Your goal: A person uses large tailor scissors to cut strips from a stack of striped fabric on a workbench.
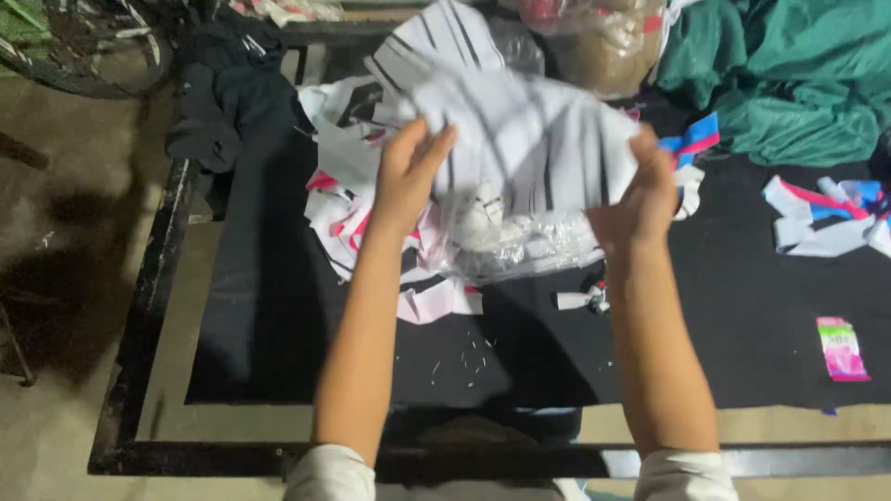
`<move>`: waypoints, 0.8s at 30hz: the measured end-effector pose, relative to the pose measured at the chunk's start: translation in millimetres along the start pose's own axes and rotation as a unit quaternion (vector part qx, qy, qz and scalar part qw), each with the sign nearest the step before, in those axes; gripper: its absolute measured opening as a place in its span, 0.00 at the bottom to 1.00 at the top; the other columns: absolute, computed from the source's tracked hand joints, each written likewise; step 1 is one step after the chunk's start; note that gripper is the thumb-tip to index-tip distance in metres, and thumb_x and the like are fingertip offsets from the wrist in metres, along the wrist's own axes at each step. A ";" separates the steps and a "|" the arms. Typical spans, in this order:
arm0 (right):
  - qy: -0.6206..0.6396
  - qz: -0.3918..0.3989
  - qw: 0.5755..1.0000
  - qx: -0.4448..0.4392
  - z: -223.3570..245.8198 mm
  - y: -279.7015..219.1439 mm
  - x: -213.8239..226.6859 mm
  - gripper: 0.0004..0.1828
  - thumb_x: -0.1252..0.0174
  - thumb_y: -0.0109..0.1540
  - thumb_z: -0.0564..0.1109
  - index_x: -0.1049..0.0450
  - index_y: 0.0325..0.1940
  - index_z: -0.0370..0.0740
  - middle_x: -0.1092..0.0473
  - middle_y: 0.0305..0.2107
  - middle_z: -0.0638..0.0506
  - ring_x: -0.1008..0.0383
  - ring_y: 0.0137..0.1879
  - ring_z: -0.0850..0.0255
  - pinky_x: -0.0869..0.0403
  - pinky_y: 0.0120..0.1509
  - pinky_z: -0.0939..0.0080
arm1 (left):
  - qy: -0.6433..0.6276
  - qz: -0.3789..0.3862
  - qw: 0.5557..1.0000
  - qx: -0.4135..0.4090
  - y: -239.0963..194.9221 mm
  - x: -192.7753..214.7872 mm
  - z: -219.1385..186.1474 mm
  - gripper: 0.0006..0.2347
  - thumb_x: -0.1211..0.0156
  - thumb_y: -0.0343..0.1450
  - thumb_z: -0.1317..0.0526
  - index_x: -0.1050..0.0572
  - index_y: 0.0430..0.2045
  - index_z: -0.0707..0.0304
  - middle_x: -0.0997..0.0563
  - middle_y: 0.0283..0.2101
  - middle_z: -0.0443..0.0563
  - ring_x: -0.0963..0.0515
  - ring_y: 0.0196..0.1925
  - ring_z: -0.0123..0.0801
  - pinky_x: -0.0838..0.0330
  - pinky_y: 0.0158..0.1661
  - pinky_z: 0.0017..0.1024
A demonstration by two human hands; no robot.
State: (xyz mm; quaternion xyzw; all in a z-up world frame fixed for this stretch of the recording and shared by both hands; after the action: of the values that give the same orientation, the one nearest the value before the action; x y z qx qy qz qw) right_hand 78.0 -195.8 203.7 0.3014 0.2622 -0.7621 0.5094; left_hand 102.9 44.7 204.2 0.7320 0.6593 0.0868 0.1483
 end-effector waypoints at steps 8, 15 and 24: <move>-0.166 -0.202 0.958 -0.121 -113.9 -16.1 173.1 0.10 0.38 0.56 0.52 0.28 0.37 0.49 0.34 0.33 0.57 0.34 0.45 0.59 0.37 0.52 0.48 | -0.265 -0.202 0.894 0.301 -108.1 13.0 225.9 0.22 0.30 0.69 0.61 0.28 0.55 0.71 0.25 0.53 0.62 0.27 0.60 0.47 0.40 0.63 0.44; -0.310 -0.127 0.942 -0.015 -105.0 -44.8 174.2 0.06 0.42 0.63 0.45 0.28 0.33 0.42 0.39 0.30 0.55 0.35 0.41 0.61 0.32 0.46 0.55 | -0.204 -0.195 0.903 0.324 -121.5 3.6 197.7 0.16 0.28 0.70 0.61 0.26 0.47 0.66 0.26 0.47 0.53 0.29 0.55 0.33 0.40 0.62 0.34; -0.323 -0.111 0.939 0.030 -108.6 -36.4 188.4 0.04 0.42 0.62 0.42 0.26 0.33 0.42 0.38 0.23 0.58 0.36 0.31 0.68 0.36 0.35 0.68 | -0.156 -0.144 0.927 0.309 -114.9 -5.0 196.7 0.17 0.20 0.63 0.61 0.20 0.42 0.65 0.28 0.35 0.48 0.28 0.43 0.27 0.30 0.50 0.29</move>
State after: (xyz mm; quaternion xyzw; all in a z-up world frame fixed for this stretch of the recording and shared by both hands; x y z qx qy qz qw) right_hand 8.4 -223.0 -3.8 0.0234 0.0922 -0.8776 0.4698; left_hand 57.9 29.5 -18.7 0.6430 0.7204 -0.2587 0.0269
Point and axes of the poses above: each hand's wrist, its own y-axis towards the middle knuckle, its own x-axis out of the back of the hand, z = x × y, the point moved 3 cm from there along y, towards the middle knuckle
